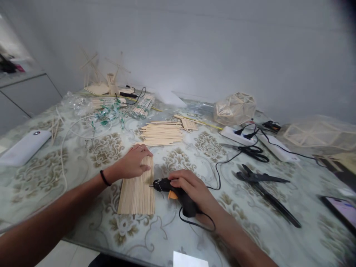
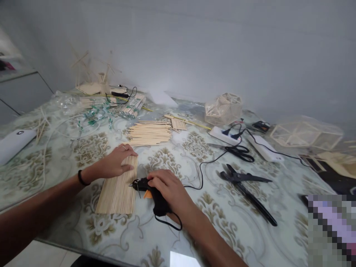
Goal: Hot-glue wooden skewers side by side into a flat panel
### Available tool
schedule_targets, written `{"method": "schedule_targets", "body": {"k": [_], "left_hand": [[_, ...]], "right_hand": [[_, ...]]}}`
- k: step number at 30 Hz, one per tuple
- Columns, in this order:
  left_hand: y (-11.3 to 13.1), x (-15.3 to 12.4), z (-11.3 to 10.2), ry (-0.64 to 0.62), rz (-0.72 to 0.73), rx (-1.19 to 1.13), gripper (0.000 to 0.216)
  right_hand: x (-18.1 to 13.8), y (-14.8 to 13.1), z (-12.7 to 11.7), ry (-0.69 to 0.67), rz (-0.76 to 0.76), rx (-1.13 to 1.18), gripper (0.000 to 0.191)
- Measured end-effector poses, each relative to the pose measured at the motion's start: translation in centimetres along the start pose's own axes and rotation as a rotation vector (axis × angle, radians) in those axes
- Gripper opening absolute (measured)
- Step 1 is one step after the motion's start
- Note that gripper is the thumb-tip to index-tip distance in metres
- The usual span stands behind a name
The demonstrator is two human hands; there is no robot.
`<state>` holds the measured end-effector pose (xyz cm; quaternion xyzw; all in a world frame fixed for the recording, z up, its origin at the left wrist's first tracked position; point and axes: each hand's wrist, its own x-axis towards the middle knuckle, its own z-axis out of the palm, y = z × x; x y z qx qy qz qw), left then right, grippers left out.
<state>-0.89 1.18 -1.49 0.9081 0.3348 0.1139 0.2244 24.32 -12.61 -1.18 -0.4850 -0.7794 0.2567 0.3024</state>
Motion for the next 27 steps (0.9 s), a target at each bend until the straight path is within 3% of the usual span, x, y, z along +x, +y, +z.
{"method": "schedule_targets", "body": {"k": [3, 7, 9, 11, 14, 17, 21, 27], "left_hand": [[0.2, 0.1, 0.0, -0.005, -0.011, -0.001, 0.042], [0.8, -0.1, -0.1, 0.022, -0.058, -0.027, 0.065], [1.3, -0.2, -0.1, 0.073, -0.021, -0.031, 0.049], [2.0, -0.3, -0.3, 0.099, 0.026, -0.092, 0.019], [3.1, -0.4, -0.8, 0.039, 0.081, -0.238, 0.023], [4.3, -0.7, -1.1, -0.012, 0.137, -0.366, 0.023], [5.5, -1.1, -1.1, -0.086, 0.212, -0.419, 0.018], [6.2, -1.3, -0.3, -0.081, 0.239, -0.412, 0.014]], "right_hand": [[-1.3, 0.9, 0.5, 0.11, 0.034, -0.028, 0.014], [-2.9, 2.0, -0.3, 0.172, -0.106, -0.05, 0.02], [-3.1, 2.3, -0.6, 0.134, -0.154, -0.054, 0.027], [-3.0, 2.3, -0.5, 0.125, -0.133, -0.029, 0.025], [-2.9, 1.9, 0.0, 0.172, 0.014, 0.024, 0.014], [-3.1, 1.6, 0.2, 0.179, 0.071, 0.017, 0.017], [-3.4, 1.2, -0.2, 0.074, 0.013, -0.042, 0.015], [-3.1, -0.4, -0.3, 0.144, -0.171, -0.128, 0.016]]}}
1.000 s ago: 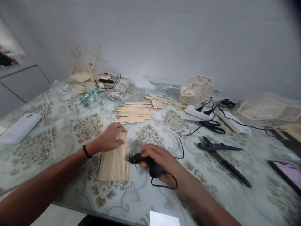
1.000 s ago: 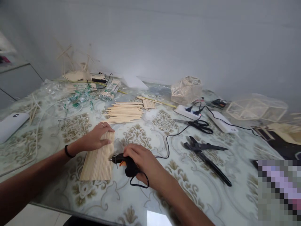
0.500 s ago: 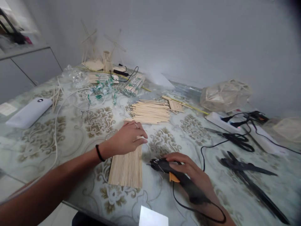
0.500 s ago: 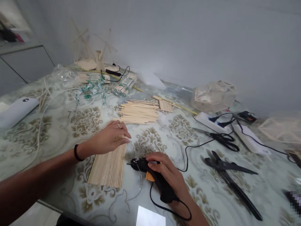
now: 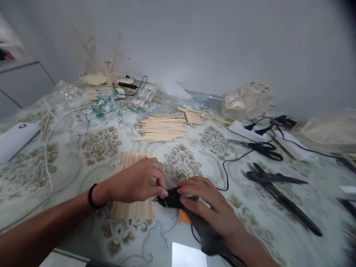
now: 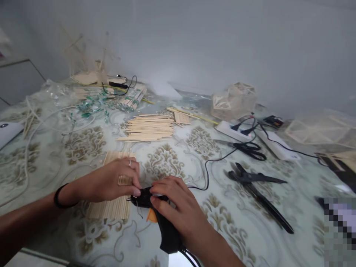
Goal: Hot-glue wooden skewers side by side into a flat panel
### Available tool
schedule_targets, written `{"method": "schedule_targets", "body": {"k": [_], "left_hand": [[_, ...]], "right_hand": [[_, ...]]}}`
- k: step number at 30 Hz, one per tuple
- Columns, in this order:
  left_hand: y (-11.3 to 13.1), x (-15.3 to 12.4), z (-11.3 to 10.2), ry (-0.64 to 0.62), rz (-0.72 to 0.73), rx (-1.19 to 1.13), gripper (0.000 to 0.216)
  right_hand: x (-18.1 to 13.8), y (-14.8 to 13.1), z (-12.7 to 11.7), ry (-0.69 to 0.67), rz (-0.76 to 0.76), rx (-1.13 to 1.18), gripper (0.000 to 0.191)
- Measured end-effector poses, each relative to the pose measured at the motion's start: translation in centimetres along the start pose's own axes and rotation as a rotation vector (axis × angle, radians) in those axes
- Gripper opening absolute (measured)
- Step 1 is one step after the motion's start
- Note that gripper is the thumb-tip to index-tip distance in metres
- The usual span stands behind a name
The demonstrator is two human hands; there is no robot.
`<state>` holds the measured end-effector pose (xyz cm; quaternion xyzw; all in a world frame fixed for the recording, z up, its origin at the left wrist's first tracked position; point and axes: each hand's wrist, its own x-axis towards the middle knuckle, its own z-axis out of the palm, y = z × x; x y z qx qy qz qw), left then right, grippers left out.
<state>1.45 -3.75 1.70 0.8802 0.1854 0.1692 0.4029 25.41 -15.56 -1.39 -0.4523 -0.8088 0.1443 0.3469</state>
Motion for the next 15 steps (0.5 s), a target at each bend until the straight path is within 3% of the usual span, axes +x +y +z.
{"method": "schedule_targets", "body": {"k": [6, 15], "left_hand": [[0.09, -0.32, 0.34, 0.021, -0.008, 0.036, 0.016], [-0.53, -0.69, 0.22, -0.021, 0.065, 0.011, 0.014]], "right_hand": [[0.54, -0.33, 0.25, -0.004, -0.06, -0.038, 0.021], [0.68, -0.41, -0.21, -0.004, -0.006, 0.015, 0.017]]}}
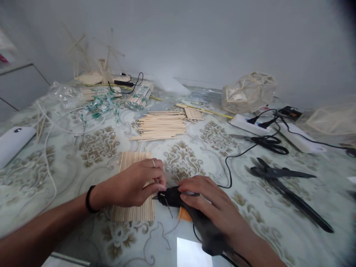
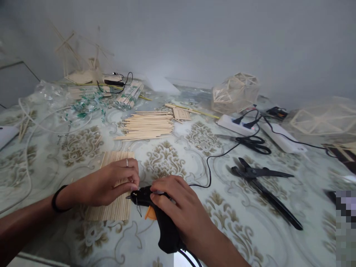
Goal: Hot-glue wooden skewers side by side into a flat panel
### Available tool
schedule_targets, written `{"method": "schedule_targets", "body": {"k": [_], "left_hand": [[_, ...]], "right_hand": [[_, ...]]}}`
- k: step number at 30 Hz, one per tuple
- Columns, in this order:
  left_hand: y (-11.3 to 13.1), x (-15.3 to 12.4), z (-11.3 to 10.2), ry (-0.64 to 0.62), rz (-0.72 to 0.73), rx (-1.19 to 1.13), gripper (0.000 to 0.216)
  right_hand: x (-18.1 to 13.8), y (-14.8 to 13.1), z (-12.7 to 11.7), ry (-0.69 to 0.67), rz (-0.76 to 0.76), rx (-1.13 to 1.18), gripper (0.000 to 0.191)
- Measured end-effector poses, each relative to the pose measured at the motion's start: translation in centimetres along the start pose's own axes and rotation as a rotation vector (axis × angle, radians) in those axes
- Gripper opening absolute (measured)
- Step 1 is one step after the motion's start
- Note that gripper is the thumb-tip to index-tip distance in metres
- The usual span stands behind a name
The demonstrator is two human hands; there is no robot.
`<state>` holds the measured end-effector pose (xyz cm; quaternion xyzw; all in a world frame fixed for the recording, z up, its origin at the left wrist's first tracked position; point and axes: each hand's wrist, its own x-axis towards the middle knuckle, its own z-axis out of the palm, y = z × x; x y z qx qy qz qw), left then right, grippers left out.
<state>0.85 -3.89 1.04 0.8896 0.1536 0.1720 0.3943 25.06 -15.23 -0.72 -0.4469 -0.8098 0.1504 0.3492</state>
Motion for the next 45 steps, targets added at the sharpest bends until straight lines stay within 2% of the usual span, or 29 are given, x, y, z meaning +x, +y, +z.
{"method": "schedule_targets", "body": {"k": [8, 13, 16, 18, 21, 25, 32, 37, 45], "left_hand": [[0.5, 0.4, -0.9, 0.023, -0.065, -0.037, 0.029], [0.4, 0.4, -1.1, 0.139, -0.135, 0.039, 0.042], [-0.6, 0.5, -1.5, 0.238, -0.2, 0.067, 0.046], [-1.6, 0.5, -2.1, 0.318, -0.234, 0.08, 0.042], [-3.2, 0.5, -3.1, 0.445, -0.269, 0.084, 0.023], [-4.4, 0.5, -4.1, 0.51, -0.23, 0.102, 0.012], [-5.9, 0.3, -5.3, 0.544, -0.339, 0.041, 0.022], [-6.8, 0.1, -6.5, 0.578, -0.321, -0.004, 0.027], [-7.2, -0.8, -9.6, 0.794, -0.426, -0.046, 0.031]], "right_hand": [[-0.1, 0.0, 0.0, 0.02, 0.036, 0.038, 0.018], [0.2, -0.3, -0.1, 0.047, -0.015, 0.043, 0.018], [0.2, -0.2, 0.1, 0.057, 0.007, 0.068, 0.017], [0.0, -0.1, 0.2, 0.053, 0.045, 0.101, 0.017], [-0.1, -0.1, 0.2, 0.018, 0.08, 0.124, 0.015], [-0.2, -0.3, 0.4, 0.005, 0.055, 0.13, 0.011], [-0.3, -0.3, 0.9, 0.018, 0.025, 0.167, 0.011], [-0.2, -0.4, 0.8, 0.026, 0.016, 0.167, 0.008], [-0.2, -0.5, 0.9, 0.04, -0.005, 0.166, 0.011]]}}
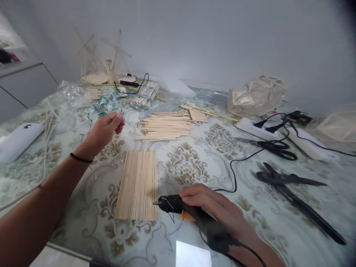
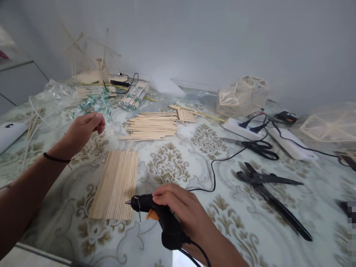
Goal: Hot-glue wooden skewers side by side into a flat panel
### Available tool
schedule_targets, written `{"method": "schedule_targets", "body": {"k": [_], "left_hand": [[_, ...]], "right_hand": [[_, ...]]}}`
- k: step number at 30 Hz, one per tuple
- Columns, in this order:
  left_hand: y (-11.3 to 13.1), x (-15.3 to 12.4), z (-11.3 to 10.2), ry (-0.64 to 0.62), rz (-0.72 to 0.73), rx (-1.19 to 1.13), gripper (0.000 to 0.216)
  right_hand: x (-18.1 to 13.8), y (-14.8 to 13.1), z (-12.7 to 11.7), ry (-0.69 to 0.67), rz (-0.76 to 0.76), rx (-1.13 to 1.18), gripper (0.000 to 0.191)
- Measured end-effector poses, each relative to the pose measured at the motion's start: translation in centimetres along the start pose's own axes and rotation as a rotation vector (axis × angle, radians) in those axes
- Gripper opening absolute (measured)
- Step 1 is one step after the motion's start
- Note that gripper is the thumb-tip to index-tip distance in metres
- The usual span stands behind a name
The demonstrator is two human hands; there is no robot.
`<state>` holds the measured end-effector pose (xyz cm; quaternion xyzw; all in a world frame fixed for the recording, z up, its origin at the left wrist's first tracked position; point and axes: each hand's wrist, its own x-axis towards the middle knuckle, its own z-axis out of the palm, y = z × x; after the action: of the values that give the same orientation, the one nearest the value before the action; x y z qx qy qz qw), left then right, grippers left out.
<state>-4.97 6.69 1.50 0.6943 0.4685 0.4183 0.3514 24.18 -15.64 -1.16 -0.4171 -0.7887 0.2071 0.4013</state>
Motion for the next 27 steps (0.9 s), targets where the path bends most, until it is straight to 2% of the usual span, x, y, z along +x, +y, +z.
{"method": "schedule_targets", "body": {"k": [7, 21, 27], "left_hand": [[-0.69, 0.37, -0.4, 0.017, -0.054, -0.044, 0.017], [-0.64, 0.36, -0.46, 0.005, -0.09, -0.091, 0.021], [-0.82, 0.4, -0.41, -0.074, -0.088, -0.138, 0.026]], "right_hand": [[-0.28, 0.06, 0.32, 0.007, 0.033, 0.007, 0.014], [-0.38, 0.56, -0.06, -0.06, 0.019, 0.032, 0.016], [-0.18, 0.58, -0.07, -0.065, 0.007, 0.049, 0.015]]}}
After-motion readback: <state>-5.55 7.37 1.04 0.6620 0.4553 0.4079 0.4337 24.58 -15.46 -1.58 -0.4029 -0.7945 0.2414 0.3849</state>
